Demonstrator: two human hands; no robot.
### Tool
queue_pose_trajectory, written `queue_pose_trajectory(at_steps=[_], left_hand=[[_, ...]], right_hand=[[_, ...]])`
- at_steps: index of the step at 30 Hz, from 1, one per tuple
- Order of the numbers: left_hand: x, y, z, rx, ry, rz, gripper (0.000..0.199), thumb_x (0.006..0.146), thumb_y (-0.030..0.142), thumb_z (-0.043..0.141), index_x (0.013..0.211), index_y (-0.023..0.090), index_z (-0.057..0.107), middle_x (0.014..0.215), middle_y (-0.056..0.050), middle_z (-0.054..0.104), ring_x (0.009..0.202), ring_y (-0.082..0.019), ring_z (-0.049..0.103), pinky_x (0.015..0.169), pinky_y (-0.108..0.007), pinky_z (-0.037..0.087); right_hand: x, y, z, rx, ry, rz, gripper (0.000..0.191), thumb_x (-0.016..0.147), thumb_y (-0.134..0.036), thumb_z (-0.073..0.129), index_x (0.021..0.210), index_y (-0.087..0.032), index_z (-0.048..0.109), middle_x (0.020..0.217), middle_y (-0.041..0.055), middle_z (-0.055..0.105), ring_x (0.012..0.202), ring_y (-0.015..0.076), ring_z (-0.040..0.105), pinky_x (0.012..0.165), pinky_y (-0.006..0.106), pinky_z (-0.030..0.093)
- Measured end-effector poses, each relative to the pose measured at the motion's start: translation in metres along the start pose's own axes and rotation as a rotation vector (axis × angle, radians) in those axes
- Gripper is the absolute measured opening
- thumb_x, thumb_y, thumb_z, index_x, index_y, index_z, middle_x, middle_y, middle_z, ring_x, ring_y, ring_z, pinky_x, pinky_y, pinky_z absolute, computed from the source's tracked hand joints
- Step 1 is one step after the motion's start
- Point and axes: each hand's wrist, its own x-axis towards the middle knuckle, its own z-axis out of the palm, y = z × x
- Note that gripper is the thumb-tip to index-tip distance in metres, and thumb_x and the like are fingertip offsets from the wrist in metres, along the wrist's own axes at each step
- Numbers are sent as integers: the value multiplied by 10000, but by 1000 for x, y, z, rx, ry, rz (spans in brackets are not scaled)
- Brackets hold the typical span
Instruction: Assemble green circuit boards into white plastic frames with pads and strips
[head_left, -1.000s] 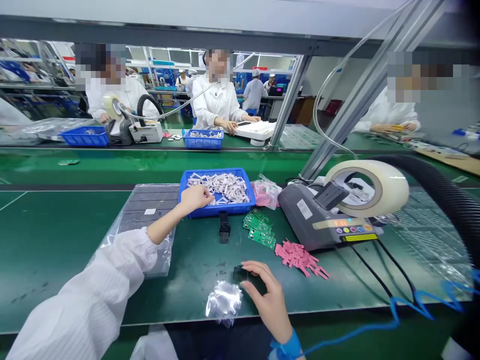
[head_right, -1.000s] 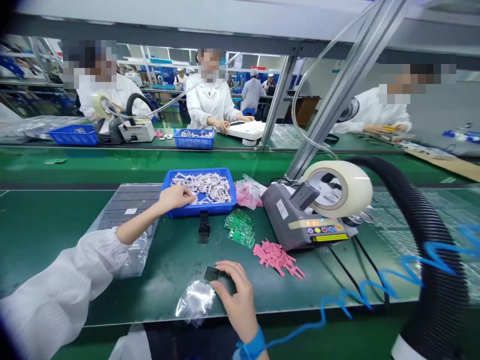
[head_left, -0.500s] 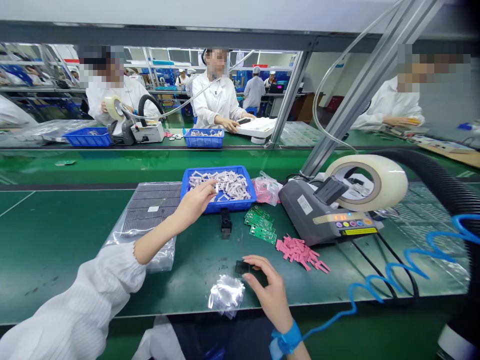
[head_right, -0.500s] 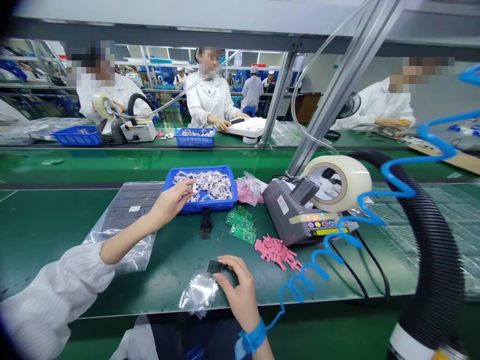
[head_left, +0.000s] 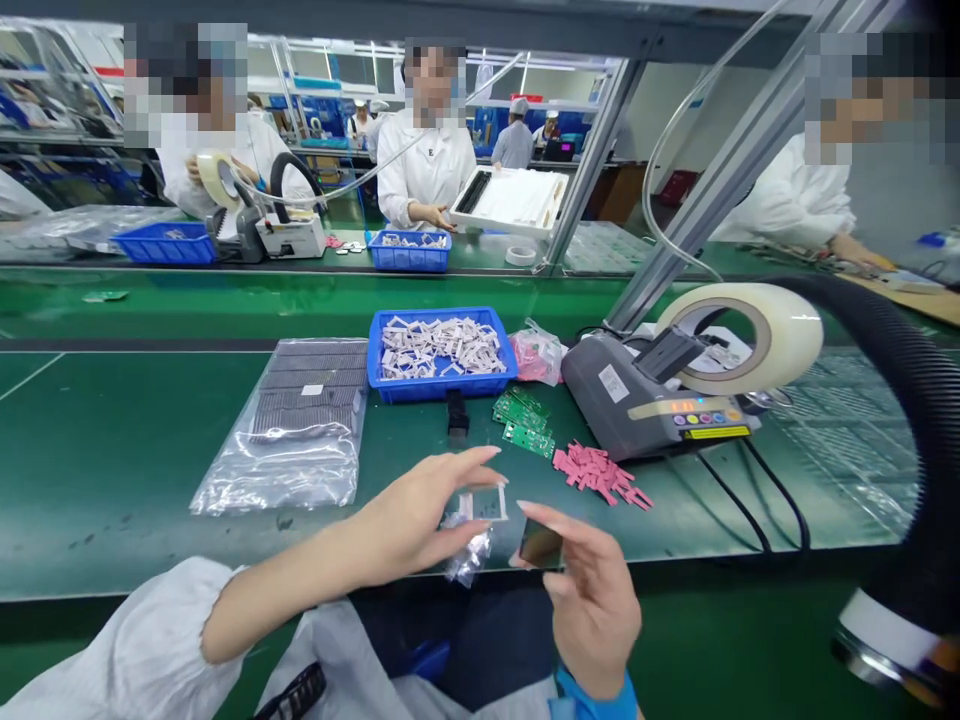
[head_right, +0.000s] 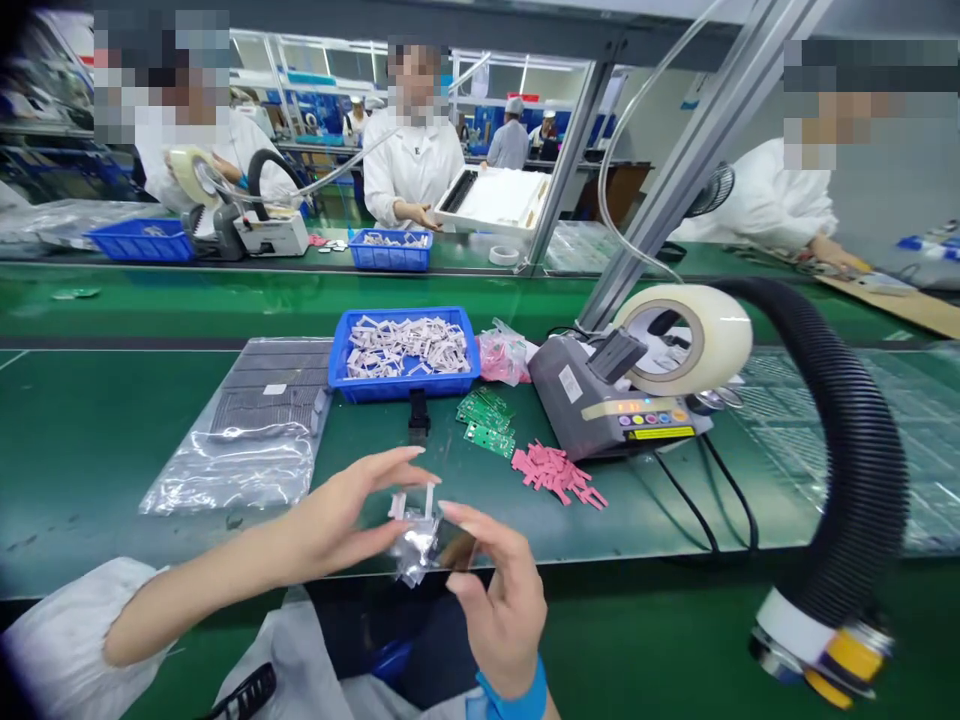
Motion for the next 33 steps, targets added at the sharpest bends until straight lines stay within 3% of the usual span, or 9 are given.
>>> queue_pose_trajectory(at_steps=[3, 7, 10, 14, 18, 23, 27, 33], left_hand=[[-12, 12, 0, -110, -64, -19, 715, 873, 199, 545, 1440, 305, 124, 1211, -104, 655, 1117, -235, 616, 937, -394, 505], [-26, 21, 4, -166, 79, 0, 731, 861, 201, 576, 1444, 334, 157, 1177, -100, 676, 1068, -212, 649, 917, -343, 529], [-34, 24, 8, -157, 222, 53, 769, 843, 234, 619, 1453, 319, 158, 1153, -121, 692, 1019, -212, 676, 892, -326, 547], [-42, 28, 7, -130, 310, 107, 879, 781, 192, 690, 1452, 370, 150, 1158, -91, 700, 942, -214, 707, 833, -302, 576], [-46, 31, 7, -126, 330, 170, 909, 782, 156, 686, 1462, 358, 117, 1198, -77, 681, 983, -212, 691, 859, -299, 565], [-48, 33, 8, -112, 267, 177, 899, 810, 109, 645, 1464, 347, 76, 1223, -87, 661, 1037, -192, 664, 879, -277, 554], [-48, 35, 9, -145, 333, 143, 956, 760, 138, 708, 1455, 374, 96, 1203, -55, 679, 1017, -186, 676, 883, -273, 555], [-57, 36, 23, -338, 435, 77, 940, 708, 75, 740, 1428, 389, 223, 1258, -15, 648, 1037, -170, 669, 936, -266, 531]], right_hand=[[2, -21, 0, -99, -129, -98, 281, 845, -398, 608, 1063, -226, 565, 934, 78, 718, 609, 148, 672, 542, 252, 563], [0, -29, 0, -125, -134, -64, 289, 845, -423, 588, 1057, -228, 580, 767, 32, 689, 530, 125, 637, 506, 222, 552], [-2, -34, -1, -120, -175, -54, 283, 851, -429, 581, 1059, -236, 582, 842, 58, 676, 649, 150, 642, 480, 234, 527], [3, -46, -3, -363, -243, -134, 251, 842, -371, 621, 1064, -254, 608, 996, 99, 655, 840, 210, 633, 584, 306, 537], [6, -55, -3, -428, -273, -163, 272, 836, -375, 625, 1087, -273, 613, 1028, 97, 639, 843, 213, 626, 675, 354, 544], [2, -57, 1, -426, -282, -165, 334, 834, -372, 630, 1159, -301, 606, 1083, 83, 635, 808, 197, 623, 681, 351, 542], [2, -58, -3, -447, -354, -140, 477, 859, -474, 547, 1297, -289, 514, 1141, 108, 623, 973, 251, 621, 733, 378, 549], [6, -62, -6, -460, -423, -171, 306, 888, -322, 565, 1188, -260, 578, 1058, 89, 661, 918, 225, 638, 741, 354, 548]])
